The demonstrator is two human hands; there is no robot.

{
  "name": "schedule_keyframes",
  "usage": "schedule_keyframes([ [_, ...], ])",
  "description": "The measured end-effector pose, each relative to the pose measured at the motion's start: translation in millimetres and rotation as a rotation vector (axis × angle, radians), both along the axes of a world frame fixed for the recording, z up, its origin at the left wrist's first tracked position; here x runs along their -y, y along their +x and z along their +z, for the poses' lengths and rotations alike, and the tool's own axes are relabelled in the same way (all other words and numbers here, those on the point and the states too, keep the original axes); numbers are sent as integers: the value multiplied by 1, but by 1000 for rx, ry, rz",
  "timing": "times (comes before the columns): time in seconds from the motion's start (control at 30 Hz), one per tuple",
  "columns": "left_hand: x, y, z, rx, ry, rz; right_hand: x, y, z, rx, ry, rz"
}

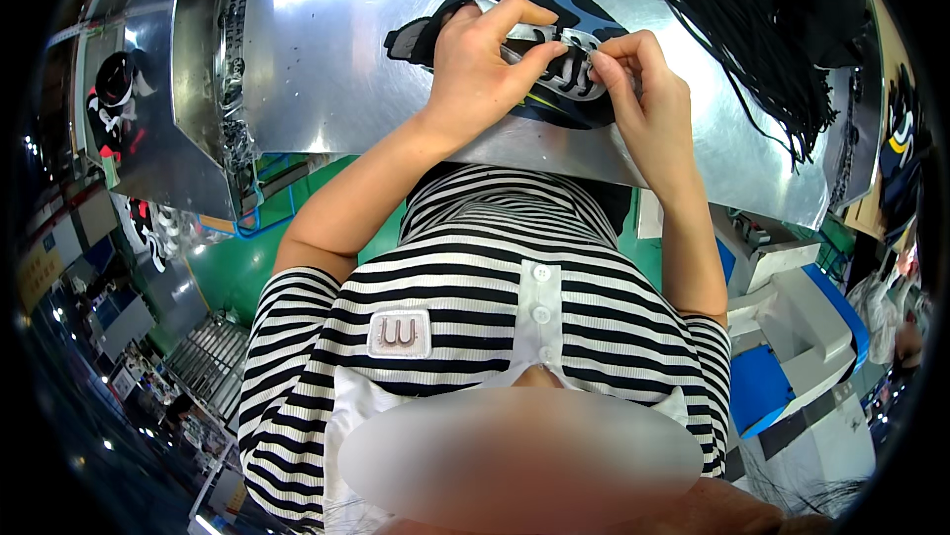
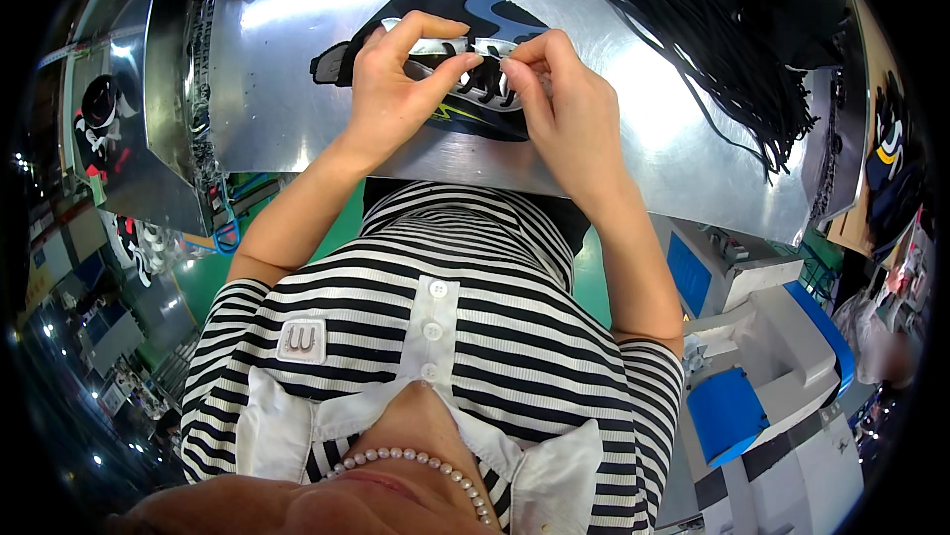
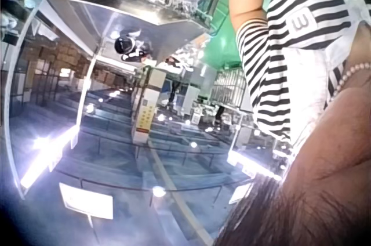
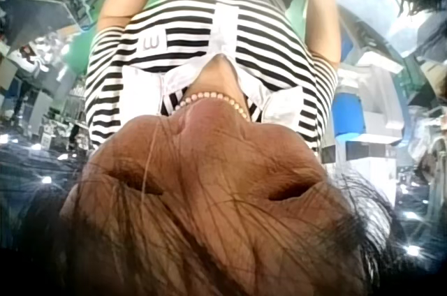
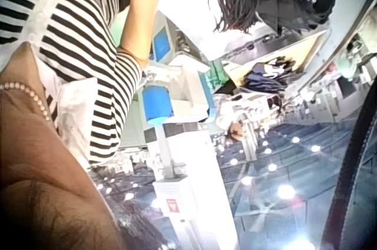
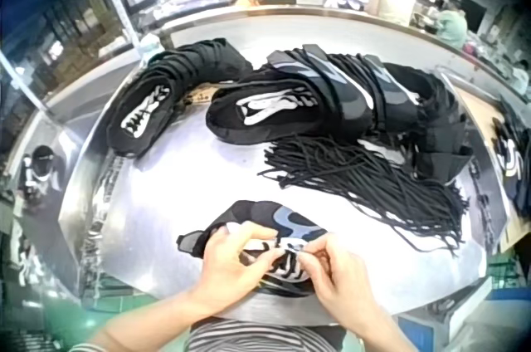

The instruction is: The person laces a shoe by hand, threading a black cord through the eyelets and pulling it through. They repeat the process with another shoe.

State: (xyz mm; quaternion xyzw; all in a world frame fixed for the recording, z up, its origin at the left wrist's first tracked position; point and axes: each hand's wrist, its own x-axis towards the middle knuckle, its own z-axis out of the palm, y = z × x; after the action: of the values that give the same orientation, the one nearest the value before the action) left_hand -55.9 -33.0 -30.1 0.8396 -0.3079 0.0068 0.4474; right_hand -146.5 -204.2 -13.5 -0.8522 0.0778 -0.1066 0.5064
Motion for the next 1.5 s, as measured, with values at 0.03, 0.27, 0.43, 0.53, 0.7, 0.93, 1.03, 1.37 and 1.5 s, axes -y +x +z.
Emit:
schedule_keyframes([
  [0.03, 0, 0, 0, -2, -3, 0, 1, 0, 0, 3, -15, -1],
  [0.27, 0, -7, 5, -78, 6, -60, 0, 4, 6, 33, -353, 58],
  [0.43, 2, -12, 9, -265, -137, -138, -14, 24, 2, 84, -503, 121],
  [0.53, 5, -5, 0, -154, -241, -121, -18, 29, -8, 55, -492, 108],
  [0.7, -1, -2, 2, -465, -205, -87, 9, 10, 27, -96, -533, 111],
  [0.93, 13, 0, 7, -531, -305, -37, 0, 12, -30, 55, -104, -234],
  [1.03, 6, 7, 11, -685, -264, -171, -2, 17, -49, 159, -312, -375],
  [1.37, -1, 19, 30, -1083, -311, -225, 0, 7, -17, 393, -391, -1],
  [1.5, 1, 20, 24, -1058, -265, -252, -1, 18, -32, 447, -252, -15],
])
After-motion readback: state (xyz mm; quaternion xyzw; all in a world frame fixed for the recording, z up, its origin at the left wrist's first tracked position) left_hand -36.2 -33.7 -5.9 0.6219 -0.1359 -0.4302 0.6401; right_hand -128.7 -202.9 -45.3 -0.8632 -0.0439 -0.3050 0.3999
